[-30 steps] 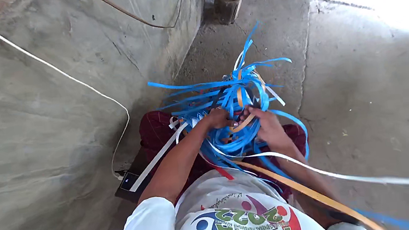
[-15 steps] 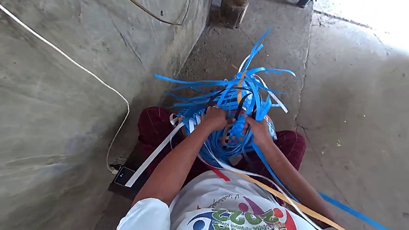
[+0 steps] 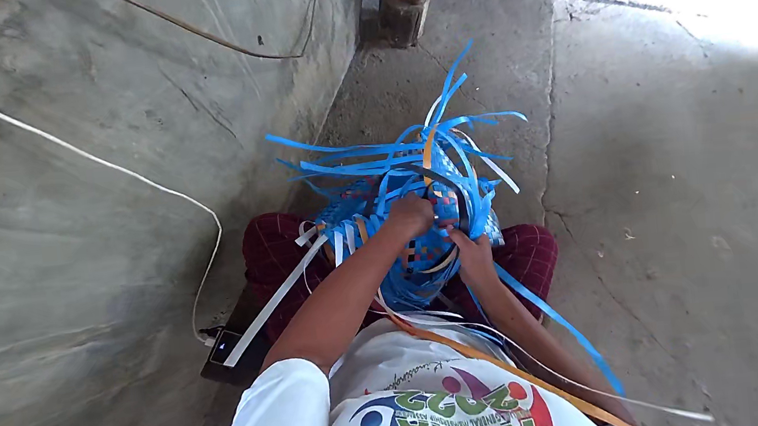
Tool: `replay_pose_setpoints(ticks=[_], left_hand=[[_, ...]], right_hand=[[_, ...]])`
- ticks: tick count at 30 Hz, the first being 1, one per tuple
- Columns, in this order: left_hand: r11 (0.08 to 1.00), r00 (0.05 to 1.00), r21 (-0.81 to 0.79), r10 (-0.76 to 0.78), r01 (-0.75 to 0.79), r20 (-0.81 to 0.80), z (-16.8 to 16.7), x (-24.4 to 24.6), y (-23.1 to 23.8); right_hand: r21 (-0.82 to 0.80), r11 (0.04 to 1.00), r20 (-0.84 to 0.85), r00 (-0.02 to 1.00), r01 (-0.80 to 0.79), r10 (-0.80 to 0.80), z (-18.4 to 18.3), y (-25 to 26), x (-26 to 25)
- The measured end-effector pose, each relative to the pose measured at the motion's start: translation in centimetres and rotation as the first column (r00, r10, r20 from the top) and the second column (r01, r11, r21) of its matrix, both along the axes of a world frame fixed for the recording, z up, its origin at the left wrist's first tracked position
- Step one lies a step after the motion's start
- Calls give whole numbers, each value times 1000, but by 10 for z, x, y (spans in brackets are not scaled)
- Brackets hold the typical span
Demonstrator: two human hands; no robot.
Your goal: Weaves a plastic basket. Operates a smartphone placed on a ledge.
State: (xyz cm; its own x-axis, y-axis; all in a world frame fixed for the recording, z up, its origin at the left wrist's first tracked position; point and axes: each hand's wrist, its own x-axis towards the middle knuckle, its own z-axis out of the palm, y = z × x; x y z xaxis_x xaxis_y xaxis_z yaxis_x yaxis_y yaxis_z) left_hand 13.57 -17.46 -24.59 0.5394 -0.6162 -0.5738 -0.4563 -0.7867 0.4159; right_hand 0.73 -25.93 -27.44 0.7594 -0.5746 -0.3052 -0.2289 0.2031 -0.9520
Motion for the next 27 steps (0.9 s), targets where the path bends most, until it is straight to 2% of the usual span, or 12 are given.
replay_pose_setpoints(ticks=[2, 5, 9, 11, 14, 16, 19, 21, 23, 25, 26, 27], left_hand=[[996, 998, 60, -58, 59, -12, -6, 4, -2], [998, 1000, 48, -28, 28, -7, -10, 7, 3], [999, 999, -12, 36, -36, -39, -27, 10, 14], [997, 996, -74, -27, 21, -84, -26, 11, 17], [956, 972, -249, -193, 156, -132, -17, -2, 19], [941, 967, -294, -213, 165, -138, -1, -22, 20], [957, 985, -255, -161, 140, -60, 9, -35, 20], [954, 989, -261, -148, 148, 20, 5, -34, 24], [952, 992, -283, -105, 119, 66, -14, -30, 25], [951, 996, -301, -58, 74, 62, -31, -23, 27], [946, 997, -320, -34, 54, 68, -43, -20, 28], [947, 998, -320, -15, 35, 64, -57, -17, 27]], right_hand=[[1, 1000, 45, 999, -10, 10, 5, -3, -4], [34, 999, 55, 998, 8, -10, 2, 0, -12], [107, 994, -252, 967, -22, 49, -21, 2, -21], [218, 976, -257, 966, 22, 36, -18, 1, -17], [359, 932, -94, 995, 57, -24, 23, -10, 10], [384, 923, -17, 1000, 19, -14, 63, -18, 29], [232, 942, 294, 940, -244, 171, 116, -40, 40], [-3, 914, 581, 743, -407, 332, 134, -64, 40], [-114, 897, 697, 609, -427, 379, 147, -83, 50], [-173, 904, 573, 706, -392, 416, 131, -91, 50], [-260, 896, 367, 822, -359, 436, 112, -89, 46], [-392, 824, 87, 875, -409, 476, 89, -85, 42]])
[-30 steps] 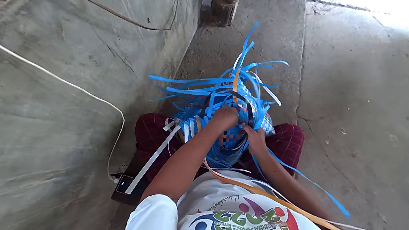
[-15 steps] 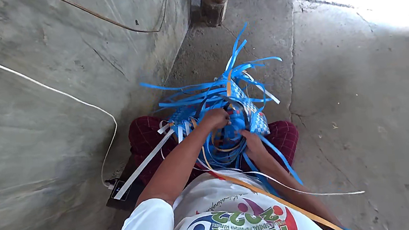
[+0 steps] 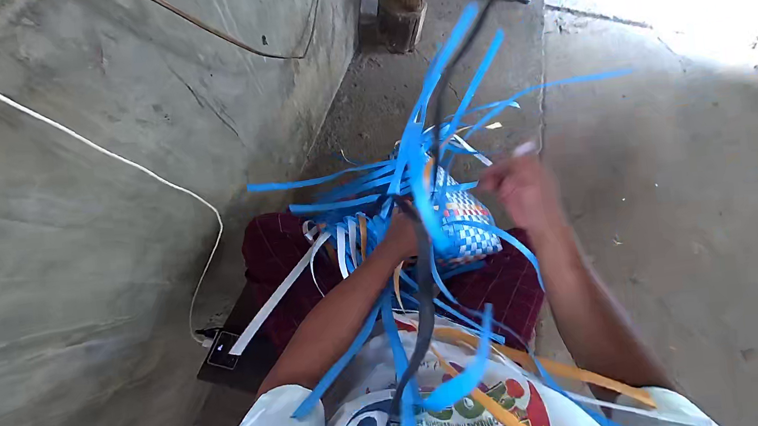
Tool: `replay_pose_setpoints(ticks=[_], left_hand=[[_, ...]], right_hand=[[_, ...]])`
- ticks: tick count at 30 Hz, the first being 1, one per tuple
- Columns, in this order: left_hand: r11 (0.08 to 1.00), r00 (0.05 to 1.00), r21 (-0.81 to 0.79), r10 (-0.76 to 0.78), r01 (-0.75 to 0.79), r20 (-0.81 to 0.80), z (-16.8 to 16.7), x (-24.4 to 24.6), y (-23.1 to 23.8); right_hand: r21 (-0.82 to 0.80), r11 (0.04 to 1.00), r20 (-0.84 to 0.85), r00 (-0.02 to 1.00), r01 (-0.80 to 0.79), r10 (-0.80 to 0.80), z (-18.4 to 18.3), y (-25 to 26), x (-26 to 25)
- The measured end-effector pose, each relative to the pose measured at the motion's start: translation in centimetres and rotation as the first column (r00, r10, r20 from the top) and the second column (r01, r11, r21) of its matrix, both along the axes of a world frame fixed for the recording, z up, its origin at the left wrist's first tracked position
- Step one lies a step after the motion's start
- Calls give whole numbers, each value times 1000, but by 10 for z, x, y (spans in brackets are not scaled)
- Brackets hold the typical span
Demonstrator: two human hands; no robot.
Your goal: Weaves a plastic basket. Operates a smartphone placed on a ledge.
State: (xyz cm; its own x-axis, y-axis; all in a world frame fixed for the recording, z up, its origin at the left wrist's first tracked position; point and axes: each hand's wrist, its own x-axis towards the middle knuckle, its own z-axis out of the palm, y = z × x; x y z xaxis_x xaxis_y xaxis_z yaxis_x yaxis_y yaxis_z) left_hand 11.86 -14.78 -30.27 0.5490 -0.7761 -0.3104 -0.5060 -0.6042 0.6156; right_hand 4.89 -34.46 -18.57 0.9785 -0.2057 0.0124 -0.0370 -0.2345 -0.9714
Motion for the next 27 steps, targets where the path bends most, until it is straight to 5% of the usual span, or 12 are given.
replay_pose_setpoints(ticks=[2, 3, 5, 8, 13, 17, 19, 22, 24, 27], left_hand=[[999, 999, -31, 41, -42, -36, 1, 1, -2], [997, 996, -36, 61, -64, -62, 10, 0, -2], [992, 991, -44, 115, -118, -63, 21, -4, -1], [964, 978, -169, 206, -206, -16, 16, -5, 1], [958, 978, -201, 208, -203, 6, 11, 0, -1], [947, 958, -147, 283, -285, -34, 11, 3, -2], [946, 953, -117, 299, -303, -51, 5, 7, -2], [953, 955, -81, 287, -293, -74, 6, 9, -6], [963, 965, -66, 258, -261, -49, 12, 11, -7], [946, 963, -182, 260, -269, -67, 15, 12, -3]], right_hand=[[-391, 883, -397, 913, -261, 94, -42, 9, 1], [-458, 786, -514, 845, -415, 146, -59, 14, 2], [-476, 656, -623, 751, -585, 218, -78, 20, 4], [-446, 629, -668, 704, -637, 240, -83, 18, 10], [-317, 830, -506, 822, -459, 261, -88, -7, 4], [-43, 999, -263, 965, -14, 2, -95, -33, -19], [277, 947, -68, 986, 165, -152, -91, -51, -27], [732, 639, 47, 918, 237, -394, -80, -75, -29], [761, 617, 67, 921, 201, -383, -75, -71, -27], [470, 881, 75, 991, 60, -108, -81, -34, -18]])
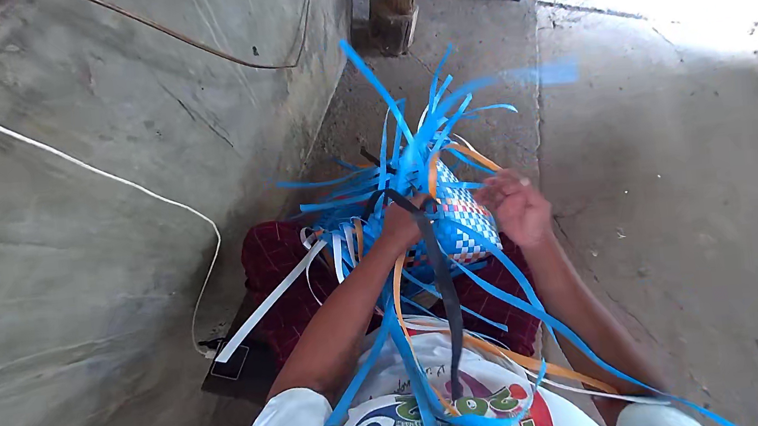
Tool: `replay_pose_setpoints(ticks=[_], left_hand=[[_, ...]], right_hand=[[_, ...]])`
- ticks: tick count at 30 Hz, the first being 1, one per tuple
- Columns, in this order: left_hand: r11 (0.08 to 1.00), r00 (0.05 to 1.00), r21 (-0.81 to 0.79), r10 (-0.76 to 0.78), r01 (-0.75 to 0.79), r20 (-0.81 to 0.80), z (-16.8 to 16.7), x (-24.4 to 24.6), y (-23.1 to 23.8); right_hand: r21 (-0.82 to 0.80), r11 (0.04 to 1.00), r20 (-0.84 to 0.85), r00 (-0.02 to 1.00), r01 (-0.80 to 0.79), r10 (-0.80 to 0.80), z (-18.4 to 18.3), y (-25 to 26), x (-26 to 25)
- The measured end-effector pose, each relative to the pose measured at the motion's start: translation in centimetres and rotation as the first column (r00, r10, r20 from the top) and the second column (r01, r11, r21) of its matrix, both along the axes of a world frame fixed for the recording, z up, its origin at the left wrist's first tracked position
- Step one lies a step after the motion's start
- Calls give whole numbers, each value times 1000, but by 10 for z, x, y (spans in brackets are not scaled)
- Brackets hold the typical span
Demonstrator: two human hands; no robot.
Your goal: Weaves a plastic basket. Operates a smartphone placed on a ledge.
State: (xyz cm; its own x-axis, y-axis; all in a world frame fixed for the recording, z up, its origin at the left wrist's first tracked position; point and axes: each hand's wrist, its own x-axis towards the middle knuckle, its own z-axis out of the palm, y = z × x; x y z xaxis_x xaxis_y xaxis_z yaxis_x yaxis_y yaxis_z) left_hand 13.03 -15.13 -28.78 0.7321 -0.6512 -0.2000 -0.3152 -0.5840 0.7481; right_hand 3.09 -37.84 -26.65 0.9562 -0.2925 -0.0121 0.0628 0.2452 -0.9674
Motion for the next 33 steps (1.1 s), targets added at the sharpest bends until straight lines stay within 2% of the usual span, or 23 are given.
replay_pose_setpoints(ticks=[1, 2, 4, 5, 8, 11, 13, 14, 16, 18, 19, 20, 21, 22, 23, 24, 25, 26, 27, 28, 29, 31, 33], left_hand=[[1000, 1000, -20, 7, -7, -12, 3, 0, 2], [998, 999, -57, 19, -21, -25, 9, -1, 6], [981, 998, -183, 65, -67, -21, 14, -3, 13], [962, 996, -257, 85, -89, -25, 19, -4, 17], [921, 998, -387, 24, -45, -60, 34, -9, 43], [918, 977, -336, -185, 210, 106, 44, -17, 88], [926, 921, -227, -219, 300, 322, 51, -23, 124], [942, 889, -198, -168, 272, 425, 50, -25, 142], [981, 841, -187, 57, 53, 539, 47, -25, 176], [948, 852, -216, 305, -231, 426, 43, -19, 204], [904, 877, -217, 415, -368, 242, 48, -17, 211], [852, 870, -192, 492, -487, -26, 58, -16, 213], [803, 814, -203, 490, -561, -313, 68, -16, 211], [749, 746, -282, 395, -600, -536, 74, -19, 209], [666, 717, -417, 261, -618, -647, 77, -24, 204], [565, 746, -555, 173, -610, -643, 77, -29, 195], [498, 812, -661, 173, -561, -558, 75, -31, 184], [547, 888, -700, 254, -459, -384, 72, -30, 172], [712, 937, -620, 326, -330, -125, 67, -26, 162], [864, 940, -441, 322, -244, 110, 62, -19, 150], [949, 931, -242, 262, -201, 256, 58, -12, 138], [986, 921, 45, 133, -160, 366, 47, 2, 116], [950, 954, 282, 44, -131, 296, 47, 14, 101]], right_hand=[[-170, 979, -58, 993, -109, 100, -1, 13, 6], [-347, 910, -133, 972, -227, 192, -2, 25, 12], [-611, 660, -320, 899, -437, 300, 1, 49, 29], [-684, 546, -371, 875, -484, 311, 3, 60, 36], [-804, 374, -368, 881, -462, 297, -2, 77, 51], [-867, 313, -298, 906, -388, 299, -12, 79, 59], [-859, 277, -357, 892, -430, 278, -9, 82, 62], [-851, 263, -388, 882, -454, 267, -7, 82, 64], [-836, 255, -427, 868, -486, 254, -6, 83, 66], [-825, 253, -446, 857, -505, 257, -7, 83, 69], [-808, 256, -471, 843, -531, 260, -6, 83, 71], [-793, 256, -494, 830, -552, 260, -6, 84, 73], [-781, 247, -519, 816, -574, 256, -4, 86, 76], [-775, 231, -537, 806, -588, 249, -3, 87, 78], [-770, 215, -553, 797, -601, 244, -3, 88, 80], [-765, 194, -572, 787, -614, 233, -1, 89, 82], [-758, 173, -593, 774, -629, 222, 0, 90, 84], [-754, 157, -605, 767, -638, 213, 0, 91, 85], [-753, 147, -610, 764, -642, 209, -1, 92, 85], [-754, 147, -608, 765, -641, 214, -2, 92, 85], [-754, 152, -605, 766, -639, 219, -3, 93, 84], [-745, 154, -617, 758, -649, 211, -4, 95, 82], [-744, 164, -616, 761, -647, 206, -5, 97, 78]])
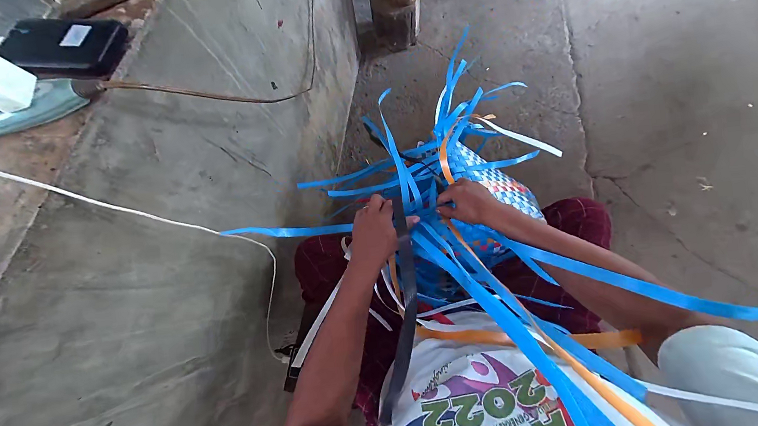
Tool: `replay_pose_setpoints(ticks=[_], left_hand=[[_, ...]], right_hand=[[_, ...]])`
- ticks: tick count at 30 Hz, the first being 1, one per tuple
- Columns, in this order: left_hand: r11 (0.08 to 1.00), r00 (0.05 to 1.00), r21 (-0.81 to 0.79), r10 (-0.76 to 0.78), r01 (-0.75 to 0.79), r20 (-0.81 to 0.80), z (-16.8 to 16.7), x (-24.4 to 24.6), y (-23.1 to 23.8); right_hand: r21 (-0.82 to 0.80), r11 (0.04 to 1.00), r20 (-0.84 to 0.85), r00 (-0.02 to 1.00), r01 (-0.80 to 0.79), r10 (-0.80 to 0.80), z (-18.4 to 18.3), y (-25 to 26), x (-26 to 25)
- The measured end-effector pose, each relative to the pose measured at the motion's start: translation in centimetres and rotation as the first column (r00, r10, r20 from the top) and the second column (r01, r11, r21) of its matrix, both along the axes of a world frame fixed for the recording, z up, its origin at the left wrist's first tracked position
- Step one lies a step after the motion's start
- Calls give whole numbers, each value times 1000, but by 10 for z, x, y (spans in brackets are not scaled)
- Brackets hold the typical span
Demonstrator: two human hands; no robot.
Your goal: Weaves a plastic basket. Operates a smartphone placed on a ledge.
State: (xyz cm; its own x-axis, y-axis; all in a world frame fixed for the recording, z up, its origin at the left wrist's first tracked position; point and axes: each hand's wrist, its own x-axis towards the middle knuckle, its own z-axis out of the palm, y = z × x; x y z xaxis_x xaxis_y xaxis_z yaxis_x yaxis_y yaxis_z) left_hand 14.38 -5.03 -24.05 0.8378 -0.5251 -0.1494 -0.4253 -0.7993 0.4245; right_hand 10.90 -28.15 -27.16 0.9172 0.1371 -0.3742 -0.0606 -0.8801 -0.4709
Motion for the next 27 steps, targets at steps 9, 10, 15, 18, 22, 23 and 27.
replay_pose_setpoints(ticks=[9, 10, 15, 18, 22, 23, 27], left_hand=[[992, 955, 123, 18, 20, -297, -4, 34, 29], [997, 945, 78, 24, 1, -327, -5, 33, 31], [995, 873, -90, -82, 44, -481, -2, 23, 24], [984, 883, -124, -172, 130, -437, 1, 17, 24], [966, 862, -125, -258, 226, -437, 6, 26, 38], [970, 840, -109, -244, 219, -485, 7, 29, 40], [985, 752, -162, -155, 65, -640, 2, 30, 41]], right_hand=[[307, 947, 422, 878, 96, -225, 31, 10, -28], [377, 922, 380, 892, 93, -246, 41, 15, -23], [519, 854, 64, 995, 33, -78, 51, 57, 4], [592, 805, 310, 934, -42, -179, 30, 66, -25], [566, 818, 399, 903, -107, -159, 25, 95, -44], [535, 829, 455, 883, -164, -119, 10, 99, -52], [309, 891, 623, 778, -332, 73, -51, 98, -82]])
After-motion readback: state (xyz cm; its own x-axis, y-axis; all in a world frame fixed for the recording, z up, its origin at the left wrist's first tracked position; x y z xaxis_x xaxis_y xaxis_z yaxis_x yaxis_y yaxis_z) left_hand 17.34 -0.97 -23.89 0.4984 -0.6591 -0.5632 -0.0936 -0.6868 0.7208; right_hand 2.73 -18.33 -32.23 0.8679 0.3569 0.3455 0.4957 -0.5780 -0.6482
